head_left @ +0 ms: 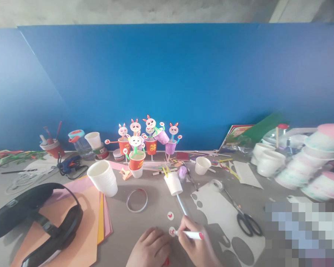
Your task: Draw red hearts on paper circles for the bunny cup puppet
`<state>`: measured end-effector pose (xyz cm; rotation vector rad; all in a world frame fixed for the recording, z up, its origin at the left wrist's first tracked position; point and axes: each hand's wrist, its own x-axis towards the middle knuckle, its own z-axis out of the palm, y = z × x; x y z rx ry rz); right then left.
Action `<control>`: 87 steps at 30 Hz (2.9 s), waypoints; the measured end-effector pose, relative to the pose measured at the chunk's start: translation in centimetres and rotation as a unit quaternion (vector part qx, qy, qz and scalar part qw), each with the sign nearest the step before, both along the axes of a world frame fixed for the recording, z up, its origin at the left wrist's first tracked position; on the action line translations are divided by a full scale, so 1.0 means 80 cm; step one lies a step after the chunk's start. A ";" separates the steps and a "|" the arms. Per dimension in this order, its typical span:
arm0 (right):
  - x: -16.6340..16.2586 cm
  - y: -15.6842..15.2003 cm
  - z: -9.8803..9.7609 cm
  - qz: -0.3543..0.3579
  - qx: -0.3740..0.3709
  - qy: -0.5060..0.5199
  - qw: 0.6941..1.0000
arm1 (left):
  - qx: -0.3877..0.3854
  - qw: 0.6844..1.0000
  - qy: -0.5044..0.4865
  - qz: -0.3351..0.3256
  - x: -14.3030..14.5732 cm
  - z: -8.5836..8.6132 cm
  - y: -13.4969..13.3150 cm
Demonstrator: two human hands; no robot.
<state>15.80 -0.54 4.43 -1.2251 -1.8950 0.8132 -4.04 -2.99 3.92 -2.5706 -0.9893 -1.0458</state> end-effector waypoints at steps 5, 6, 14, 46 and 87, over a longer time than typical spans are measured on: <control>0.000 0.001 0.000 0.000 -0.007 0.001 1.000 | 0.003 1.000 -0.017 0.002 0.000 -0.008 0.000; -0.001 0.001 0.000 -0.001 -0.007 0.000 1.000 | 0.006 1.000 -0.025 0.005 0.000 -0.009 0.000; -0.001 0.001 0.000 -0.005 -0.002 0.000 1.000 | -0.011 1.000 0.001 -0.003 -0.002 -0.006 -0.001; -0.001 0.001 0.006 -0.003 0.002 0.004 1.000 | -0.022 0.999 -0.031 0.004 0.000 -0.011 -0.003; -0.004 0.001 0.006 0.005 -0.011 -0.004 1.000 | -0.039 0.999 -0.018 0.009 0.001 -0.010 -0.005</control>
